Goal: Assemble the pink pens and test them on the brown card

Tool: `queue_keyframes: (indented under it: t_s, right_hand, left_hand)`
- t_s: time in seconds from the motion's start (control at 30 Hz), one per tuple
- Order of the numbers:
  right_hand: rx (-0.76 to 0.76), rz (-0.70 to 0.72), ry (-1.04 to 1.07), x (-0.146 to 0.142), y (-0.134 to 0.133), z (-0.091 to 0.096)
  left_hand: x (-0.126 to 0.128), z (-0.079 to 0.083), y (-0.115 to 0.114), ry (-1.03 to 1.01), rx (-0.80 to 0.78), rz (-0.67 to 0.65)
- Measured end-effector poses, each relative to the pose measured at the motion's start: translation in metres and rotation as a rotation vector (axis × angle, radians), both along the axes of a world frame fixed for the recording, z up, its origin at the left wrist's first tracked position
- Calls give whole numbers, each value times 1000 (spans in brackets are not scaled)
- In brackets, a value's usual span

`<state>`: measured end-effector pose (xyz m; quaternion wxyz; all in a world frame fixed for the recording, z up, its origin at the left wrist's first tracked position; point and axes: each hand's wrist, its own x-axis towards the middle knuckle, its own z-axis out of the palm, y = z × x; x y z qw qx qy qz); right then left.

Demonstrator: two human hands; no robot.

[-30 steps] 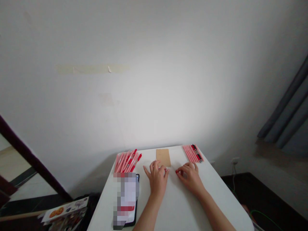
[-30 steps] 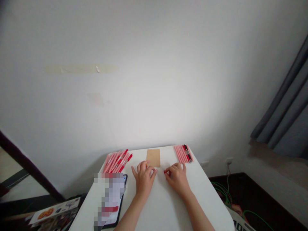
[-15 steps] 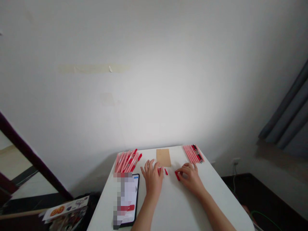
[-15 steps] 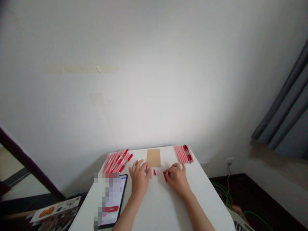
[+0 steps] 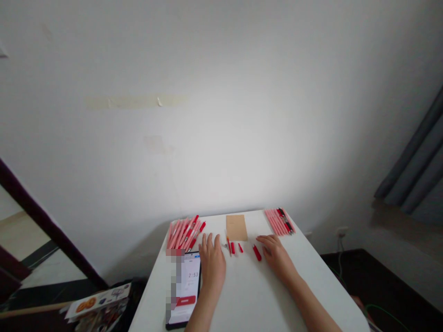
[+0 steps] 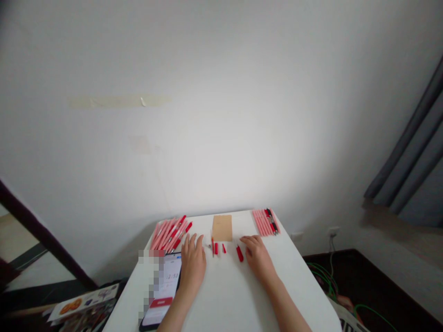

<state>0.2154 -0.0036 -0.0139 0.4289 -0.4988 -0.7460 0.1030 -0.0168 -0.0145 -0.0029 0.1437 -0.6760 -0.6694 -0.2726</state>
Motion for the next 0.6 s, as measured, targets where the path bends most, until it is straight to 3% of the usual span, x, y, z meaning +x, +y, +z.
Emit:
queue_keyframes:
  t_s: [0.23,0.6]
  right_hand:
    - [-45,-13,-41,0,-2,1]
    - [-60,-3,-29,0,2,-3]
  left_hand:
    - [1,-21,-3,56,15,-50]
    - [0,-23,-2,92,-43,-50]
